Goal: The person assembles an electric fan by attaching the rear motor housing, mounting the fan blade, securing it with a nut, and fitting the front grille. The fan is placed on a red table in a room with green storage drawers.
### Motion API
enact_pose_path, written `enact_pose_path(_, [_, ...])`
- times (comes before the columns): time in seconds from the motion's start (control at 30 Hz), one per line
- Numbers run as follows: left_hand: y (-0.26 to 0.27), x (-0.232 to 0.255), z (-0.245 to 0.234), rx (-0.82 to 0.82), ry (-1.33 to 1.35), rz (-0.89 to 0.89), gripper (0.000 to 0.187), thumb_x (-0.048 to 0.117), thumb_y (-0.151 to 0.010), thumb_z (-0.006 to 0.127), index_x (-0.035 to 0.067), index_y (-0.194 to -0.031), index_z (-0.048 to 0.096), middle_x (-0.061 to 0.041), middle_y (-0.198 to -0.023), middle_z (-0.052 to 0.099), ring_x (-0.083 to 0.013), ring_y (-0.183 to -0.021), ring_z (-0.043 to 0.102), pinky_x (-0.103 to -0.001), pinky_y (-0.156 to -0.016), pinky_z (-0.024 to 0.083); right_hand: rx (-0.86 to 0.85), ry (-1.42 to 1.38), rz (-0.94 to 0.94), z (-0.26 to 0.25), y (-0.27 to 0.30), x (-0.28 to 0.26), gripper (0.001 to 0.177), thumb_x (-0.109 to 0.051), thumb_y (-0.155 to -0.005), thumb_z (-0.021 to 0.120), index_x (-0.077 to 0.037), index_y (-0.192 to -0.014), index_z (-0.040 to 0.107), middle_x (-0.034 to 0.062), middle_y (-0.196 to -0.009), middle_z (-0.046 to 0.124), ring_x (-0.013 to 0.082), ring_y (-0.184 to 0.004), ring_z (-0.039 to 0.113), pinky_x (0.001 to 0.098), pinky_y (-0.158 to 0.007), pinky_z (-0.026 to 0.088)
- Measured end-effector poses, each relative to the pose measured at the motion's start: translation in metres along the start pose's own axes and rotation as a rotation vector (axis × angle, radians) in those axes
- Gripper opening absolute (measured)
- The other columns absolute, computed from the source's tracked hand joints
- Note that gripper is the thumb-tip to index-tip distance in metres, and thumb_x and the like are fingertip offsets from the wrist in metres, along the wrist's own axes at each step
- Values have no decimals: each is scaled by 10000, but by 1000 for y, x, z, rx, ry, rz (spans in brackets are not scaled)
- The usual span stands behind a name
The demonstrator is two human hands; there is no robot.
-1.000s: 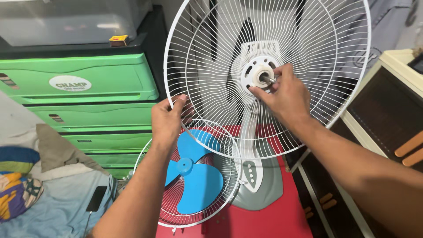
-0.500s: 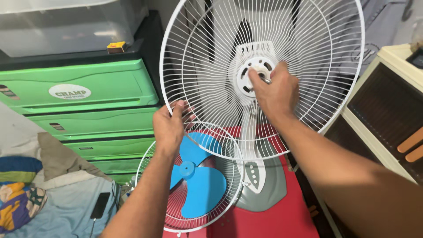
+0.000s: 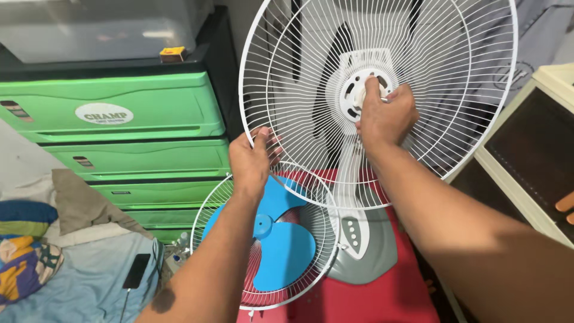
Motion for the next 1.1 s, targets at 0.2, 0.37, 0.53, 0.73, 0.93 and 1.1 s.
enact_pose_path(0.2, [7,-4,2,33,-30,30,239,184,-1009,594,1,-1103,716,-92,-884,778,-154,-692,738,-285,-575,604,82,-154,229,-3,4,8,425,-341,-844,746,-20,-852,467,174,-648,679,243,-387,672,375,-253,534])
enact_pose_path(0.37, [5,-9,-3,6,40,-10,215,176,-1012,596,3,-1079,704,-107,-880,766,-175,-703,738,-287,-582,599,-35,-261,332,9,12,21,511,-377,-919,689,-19,-1034,343,185,-697,637,287,-445,679,421,-301,544])
enact_pose_path(0.53, [-5,10,-3,-32,129,-39,177,60,-954,612,27,-1115,677,-136,-968,745,-223,-834,752,-343,-708,643,-230,-366,306,13,1,34,402,-311,-1005,544,-37,-1150,288,237,-806,643,343,-542,735,453,-404,623])
enact_pose_path(0.73, [-10,25,25,-76,207,-112,301,13,-922,489,41,-1139,695,-133,-1031,776,-240,-888,773,-374,-717,638,-373,-443,315,14,-17,42,345,-230,-1000,488,-30,-1167,261,260,-901,585,378,-636,733,473,-522,675])
enact_pose_path(0.93, [-17,30,27,-82,213,-44,301,11,-941,471,23,-1134,702,-142,-1039,779,-243,-895,779,-371,-713,643,-455,-437,293,23,-29,41,351,-174,-1002,454,54,-1186,260,276,-931,585,394,-710,755,480,-582,670])
enact_pose_path(1.1, [-28,32,32,-65,195,-22,309,4,-942,454,19,-1122,705,-130,-1011,777,-238,-872,783,-365,-696,638,-499,-378,311,35,-42,41,378,-205,-1005,434,98,-1207,333,273,-933,593,407,-714,746,473,-587,694])
Point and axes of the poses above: each hand's wrist, its own y-axis away from the middle knuckle, its own z-axis out of the palm, x = y × z, the point moved 6 cm from there along -y, towards the middle knuckle
